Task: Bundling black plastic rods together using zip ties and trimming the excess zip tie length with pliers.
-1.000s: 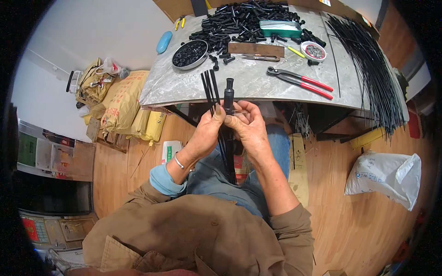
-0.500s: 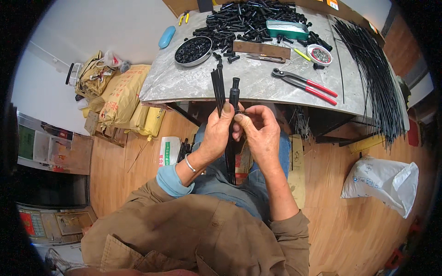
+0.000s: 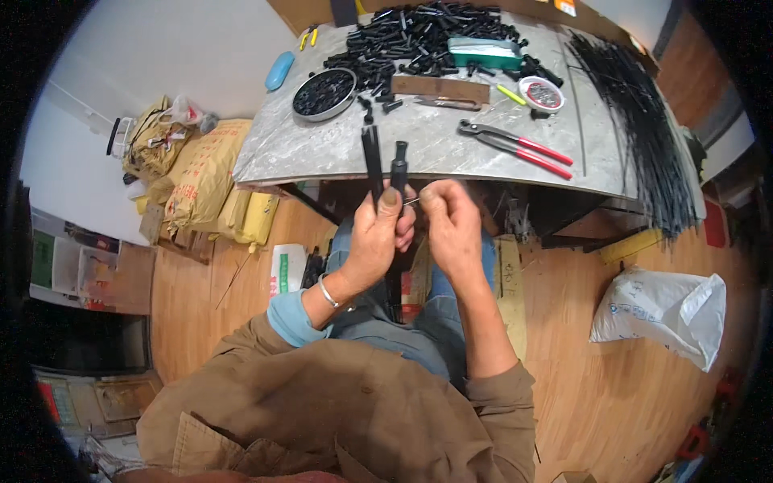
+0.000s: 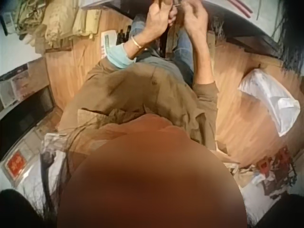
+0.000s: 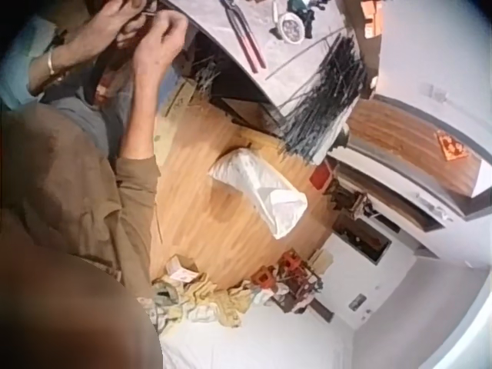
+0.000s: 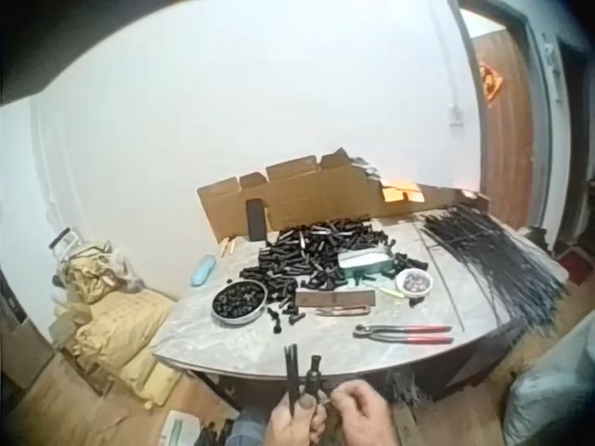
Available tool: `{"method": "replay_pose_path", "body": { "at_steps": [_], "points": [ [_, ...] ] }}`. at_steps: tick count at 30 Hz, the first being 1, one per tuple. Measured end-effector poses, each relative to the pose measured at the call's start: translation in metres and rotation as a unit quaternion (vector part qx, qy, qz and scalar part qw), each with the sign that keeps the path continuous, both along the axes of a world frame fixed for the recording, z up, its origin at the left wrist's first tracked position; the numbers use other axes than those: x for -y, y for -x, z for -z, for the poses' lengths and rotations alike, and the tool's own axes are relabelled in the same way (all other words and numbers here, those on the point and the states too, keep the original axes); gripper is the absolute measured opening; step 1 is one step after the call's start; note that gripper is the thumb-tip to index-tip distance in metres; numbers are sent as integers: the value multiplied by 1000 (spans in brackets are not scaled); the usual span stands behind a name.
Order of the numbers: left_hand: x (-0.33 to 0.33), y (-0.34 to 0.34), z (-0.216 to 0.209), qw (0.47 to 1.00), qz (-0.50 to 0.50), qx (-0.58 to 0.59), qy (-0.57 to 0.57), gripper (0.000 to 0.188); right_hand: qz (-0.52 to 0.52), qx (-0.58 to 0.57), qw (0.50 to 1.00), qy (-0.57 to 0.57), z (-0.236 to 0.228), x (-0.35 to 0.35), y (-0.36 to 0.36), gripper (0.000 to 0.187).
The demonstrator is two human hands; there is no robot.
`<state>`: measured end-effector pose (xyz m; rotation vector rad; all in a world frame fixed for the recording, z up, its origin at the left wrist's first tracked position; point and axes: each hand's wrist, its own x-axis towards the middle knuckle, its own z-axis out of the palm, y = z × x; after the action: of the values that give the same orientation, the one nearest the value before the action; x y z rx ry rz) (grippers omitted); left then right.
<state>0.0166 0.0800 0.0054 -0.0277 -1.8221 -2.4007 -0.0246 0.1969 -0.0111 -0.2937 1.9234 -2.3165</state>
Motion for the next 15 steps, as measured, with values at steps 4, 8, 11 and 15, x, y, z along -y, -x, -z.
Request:
{"method": "replay_pose_path", "body": {
  "at_steps": [4,8,11,15],
  "points": [
    [9,-3,6,1000,-27,9,-10,37,-104,67,988,88,25,3,-13,18],
    [16,-5,5,999,38,-27,14,47,-26,-79,993,-87,12,-28,9,13],
    [24,-6,2,997,80,-21,-5,54,239,-308,850,-355,-7,-74,73,10],
    [31,-4,3,992,109,32,-60,56,138,-383,713,-571,-9,-114,119,22]
  ]
}}
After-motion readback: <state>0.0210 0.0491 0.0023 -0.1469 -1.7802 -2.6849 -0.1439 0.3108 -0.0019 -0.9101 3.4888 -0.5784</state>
